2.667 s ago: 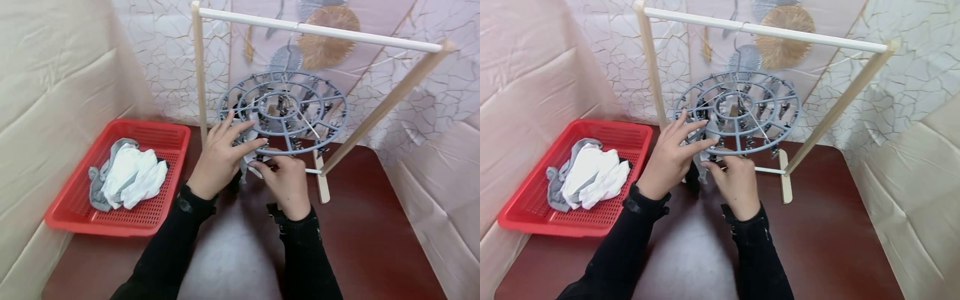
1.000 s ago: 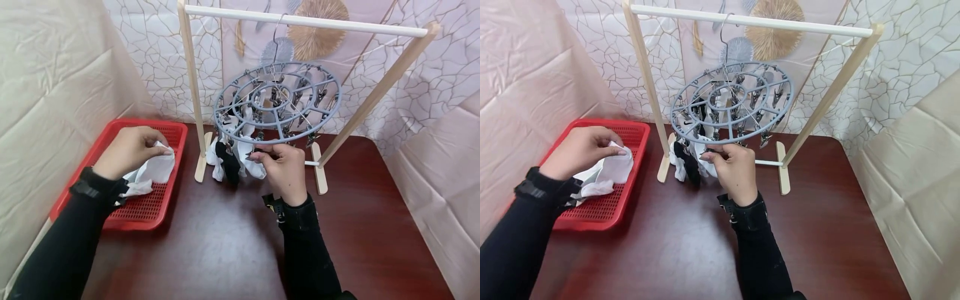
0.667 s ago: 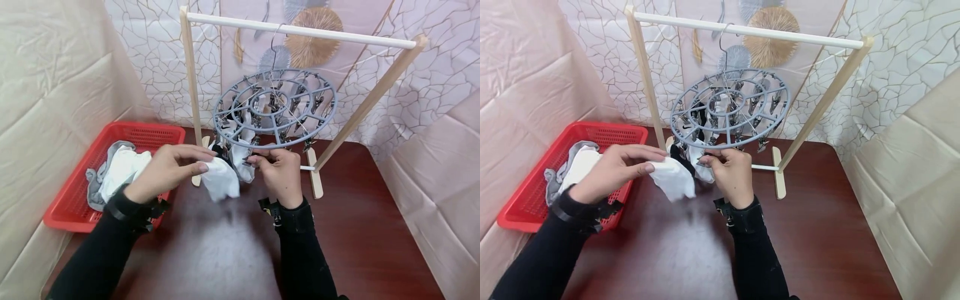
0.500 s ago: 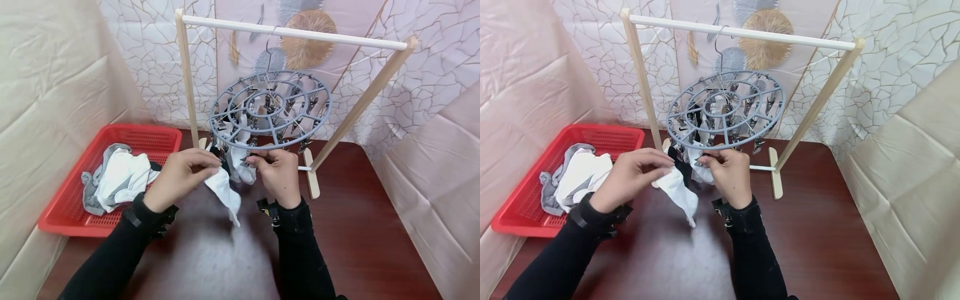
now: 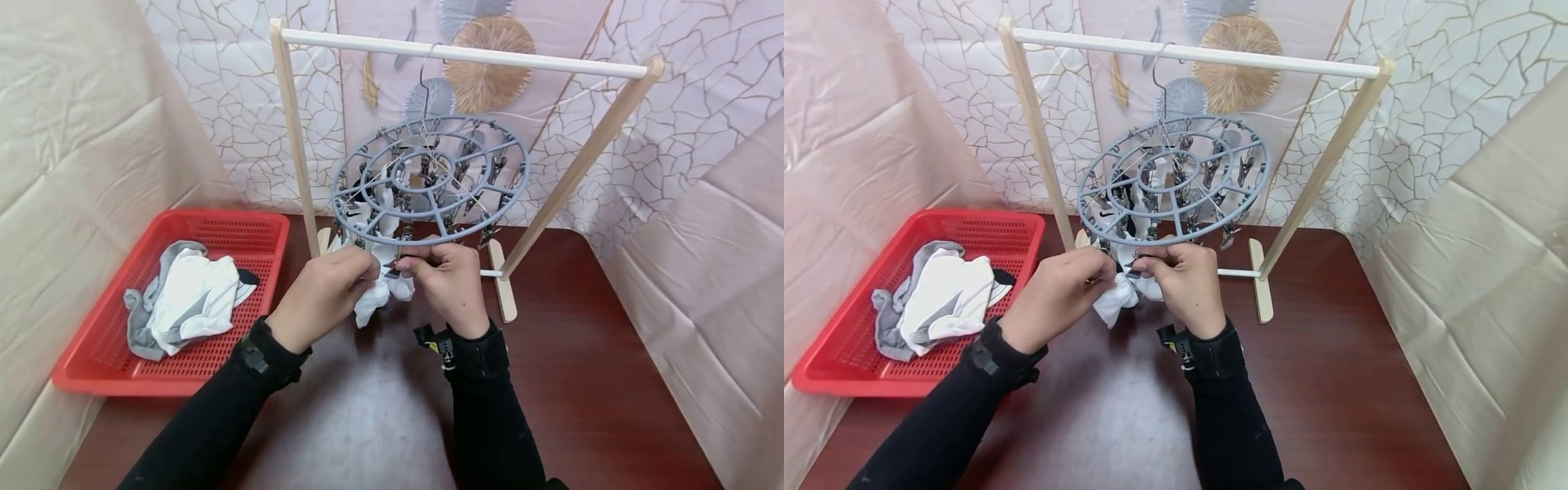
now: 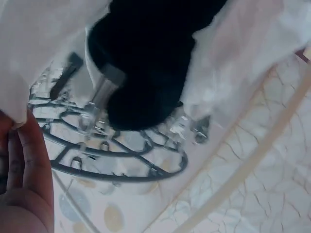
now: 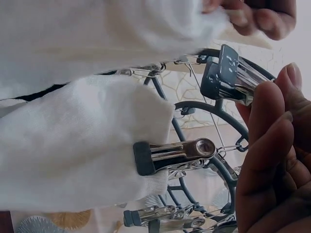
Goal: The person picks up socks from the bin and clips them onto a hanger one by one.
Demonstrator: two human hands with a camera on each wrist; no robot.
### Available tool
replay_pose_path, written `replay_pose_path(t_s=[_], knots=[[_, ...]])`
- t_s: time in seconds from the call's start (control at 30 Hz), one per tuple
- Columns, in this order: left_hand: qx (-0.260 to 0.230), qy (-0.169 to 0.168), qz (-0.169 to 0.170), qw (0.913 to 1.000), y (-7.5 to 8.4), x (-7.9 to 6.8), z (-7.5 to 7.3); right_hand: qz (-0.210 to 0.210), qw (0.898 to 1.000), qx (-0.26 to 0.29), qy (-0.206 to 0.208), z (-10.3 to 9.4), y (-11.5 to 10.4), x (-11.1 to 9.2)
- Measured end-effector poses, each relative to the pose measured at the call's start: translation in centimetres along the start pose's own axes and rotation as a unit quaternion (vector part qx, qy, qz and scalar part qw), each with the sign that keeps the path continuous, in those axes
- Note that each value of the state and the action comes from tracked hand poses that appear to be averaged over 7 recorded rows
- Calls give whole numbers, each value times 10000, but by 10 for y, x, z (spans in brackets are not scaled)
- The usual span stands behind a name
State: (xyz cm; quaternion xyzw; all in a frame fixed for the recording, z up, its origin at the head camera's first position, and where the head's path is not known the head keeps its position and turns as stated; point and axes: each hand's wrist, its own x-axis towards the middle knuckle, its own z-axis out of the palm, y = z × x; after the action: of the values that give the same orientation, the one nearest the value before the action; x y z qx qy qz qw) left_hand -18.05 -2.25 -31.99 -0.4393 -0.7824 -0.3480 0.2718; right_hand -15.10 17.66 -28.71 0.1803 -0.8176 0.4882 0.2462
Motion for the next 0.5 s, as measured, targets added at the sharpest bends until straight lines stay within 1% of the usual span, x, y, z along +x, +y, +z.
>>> replay_pose_path(t_s=[0.13, 0.33, 0.4, 0.5], knots=[[-42, -162, 257, 9995, 1, 6, -2, 5, 9998, 148, -158, -3, 0, -1], [-99, -309, 453, 9984, 5, 17, -3, -103, 9994, 184, -259, -8, 1, -1], [-156, -277, 470, 9984, 7, 20, -3, -136, 9994, 152, -273, -8, 1, 0], [-140, -18, 377, 9992, 9, 21, -3, -145, 9994, 111, -290, -9, -1, 0]])
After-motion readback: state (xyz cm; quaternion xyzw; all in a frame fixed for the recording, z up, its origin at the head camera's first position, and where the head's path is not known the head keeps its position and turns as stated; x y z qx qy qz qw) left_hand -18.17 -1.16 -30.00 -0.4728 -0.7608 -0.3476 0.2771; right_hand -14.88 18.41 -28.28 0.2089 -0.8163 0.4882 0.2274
